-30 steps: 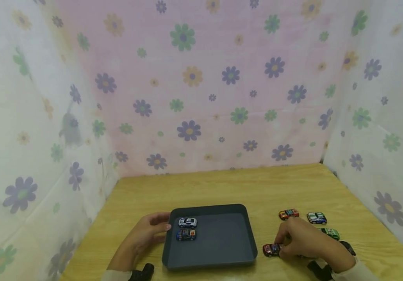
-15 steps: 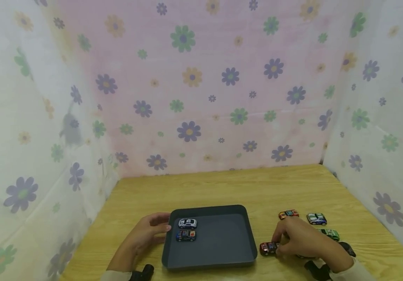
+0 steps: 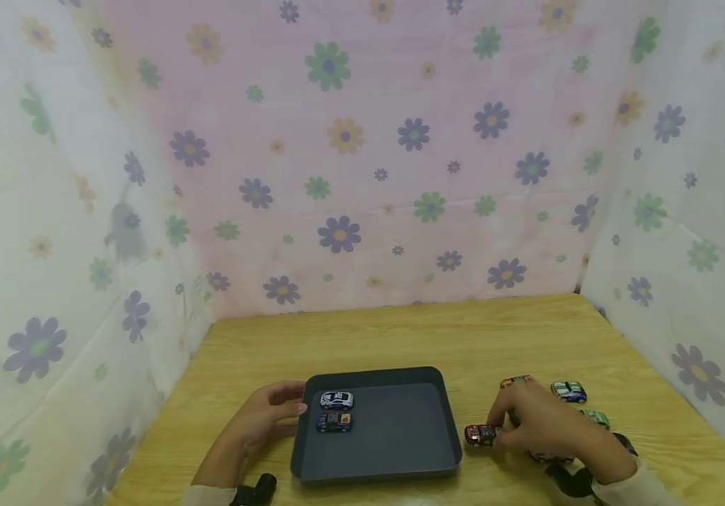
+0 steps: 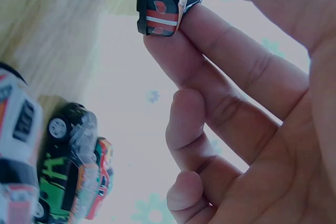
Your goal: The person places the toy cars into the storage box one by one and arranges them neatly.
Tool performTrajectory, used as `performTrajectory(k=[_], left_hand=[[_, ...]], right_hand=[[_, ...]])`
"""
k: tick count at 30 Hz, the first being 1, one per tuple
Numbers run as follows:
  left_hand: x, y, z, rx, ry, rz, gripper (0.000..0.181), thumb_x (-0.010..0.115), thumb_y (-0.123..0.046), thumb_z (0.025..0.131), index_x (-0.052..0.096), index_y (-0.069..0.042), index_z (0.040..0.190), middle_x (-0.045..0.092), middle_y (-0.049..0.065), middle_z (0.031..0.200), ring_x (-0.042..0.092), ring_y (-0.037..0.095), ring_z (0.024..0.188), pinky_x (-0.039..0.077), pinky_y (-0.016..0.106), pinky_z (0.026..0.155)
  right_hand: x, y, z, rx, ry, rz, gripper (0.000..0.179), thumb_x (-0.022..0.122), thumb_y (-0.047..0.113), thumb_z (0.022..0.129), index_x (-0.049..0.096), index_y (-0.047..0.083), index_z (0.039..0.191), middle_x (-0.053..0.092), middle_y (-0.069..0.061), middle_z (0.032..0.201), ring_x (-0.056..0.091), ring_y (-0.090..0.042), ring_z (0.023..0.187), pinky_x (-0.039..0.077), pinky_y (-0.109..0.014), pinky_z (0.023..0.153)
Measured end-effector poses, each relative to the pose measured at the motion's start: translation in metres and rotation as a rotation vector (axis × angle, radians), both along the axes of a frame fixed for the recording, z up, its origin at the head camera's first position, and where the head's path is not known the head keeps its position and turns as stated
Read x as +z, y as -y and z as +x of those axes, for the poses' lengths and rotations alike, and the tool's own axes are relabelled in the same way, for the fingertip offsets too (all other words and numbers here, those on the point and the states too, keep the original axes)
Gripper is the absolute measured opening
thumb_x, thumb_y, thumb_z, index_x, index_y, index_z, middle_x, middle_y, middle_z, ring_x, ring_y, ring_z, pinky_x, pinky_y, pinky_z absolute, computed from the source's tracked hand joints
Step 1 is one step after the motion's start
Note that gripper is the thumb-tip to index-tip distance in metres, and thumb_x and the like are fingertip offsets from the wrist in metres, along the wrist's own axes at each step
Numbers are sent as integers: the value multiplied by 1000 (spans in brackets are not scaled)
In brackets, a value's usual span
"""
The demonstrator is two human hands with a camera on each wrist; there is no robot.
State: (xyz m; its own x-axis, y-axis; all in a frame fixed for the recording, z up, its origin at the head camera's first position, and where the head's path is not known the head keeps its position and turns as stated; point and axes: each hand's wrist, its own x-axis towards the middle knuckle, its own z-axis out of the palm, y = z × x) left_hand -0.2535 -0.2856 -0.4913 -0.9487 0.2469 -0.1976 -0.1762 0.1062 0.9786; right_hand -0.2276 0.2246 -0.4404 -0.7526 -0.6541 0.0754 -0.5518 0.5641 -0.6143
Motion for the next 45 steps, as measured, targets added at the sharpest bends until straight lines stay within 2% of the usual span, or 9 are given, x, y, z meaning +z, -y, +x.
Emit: performTrajectory(k=[4,14,22,27,33,37,45], left_hand=[[0,0,1,7,4,0,62,74,-12,96,47,1,151,50,25,152,65,27,119,61,47,95],[0,0,0,-2,-3,-7,62,74,-14,96,48,1,150,51,25,151,66,27,119,62,47,95],[1,-1,-2,13,11,9,61,74,-11,95,49,1,149,51,25,151,66,28,120,62,48,94],[2,-2,-4,16,11,4,60,75,-11,95,50,0,149,51,24,151,65,29,121,62,48,94],[1,-1,-2,6,18,2,60,74,-11,96,50,0,149,50,24,152,66,29,121,62,48,94],[0,-1,-2,6,17,4,60,74,-11,96,50,0,149,51,24,152,66,28,121,62,48,94],[1,0,-2,14,17,10,61,74,-10,95,48,1,150,50,25,152,66,28,121,62,48,94]], right_hand=[[6,0,-2,-1,-11,13,13,85,27,85,80,31,96,73,17,94,67,-5,84,60,-29,69],[19,7,0,-45,-28,46,15,85,28,86,78,35,98,72,19,98,66,-4,92,60,-33,73],[28,19,-2,-45,-119,60,17,85,25,84,78,36,95,70,21,94,64,-3,90,59,-35,75],[36,29,-4,-60,-145,77,19,86,24,83,77,37,93,70,22,93,64,-6,90,58,-35,76],[41,46,-4,-45,-141,78,19,86,23,83,78,39,91,70,23,94,63,-6,90,55,-31,77],[42,59,-6,-11,-147,58,18,86,22,83,79,36,92,71,21,94,62,-5,88,55,-29,75],[47,88,-11,34,-135,68,15,86,24,84,79,31,96,72,19,96,65,-8,90,58,-31,78]])
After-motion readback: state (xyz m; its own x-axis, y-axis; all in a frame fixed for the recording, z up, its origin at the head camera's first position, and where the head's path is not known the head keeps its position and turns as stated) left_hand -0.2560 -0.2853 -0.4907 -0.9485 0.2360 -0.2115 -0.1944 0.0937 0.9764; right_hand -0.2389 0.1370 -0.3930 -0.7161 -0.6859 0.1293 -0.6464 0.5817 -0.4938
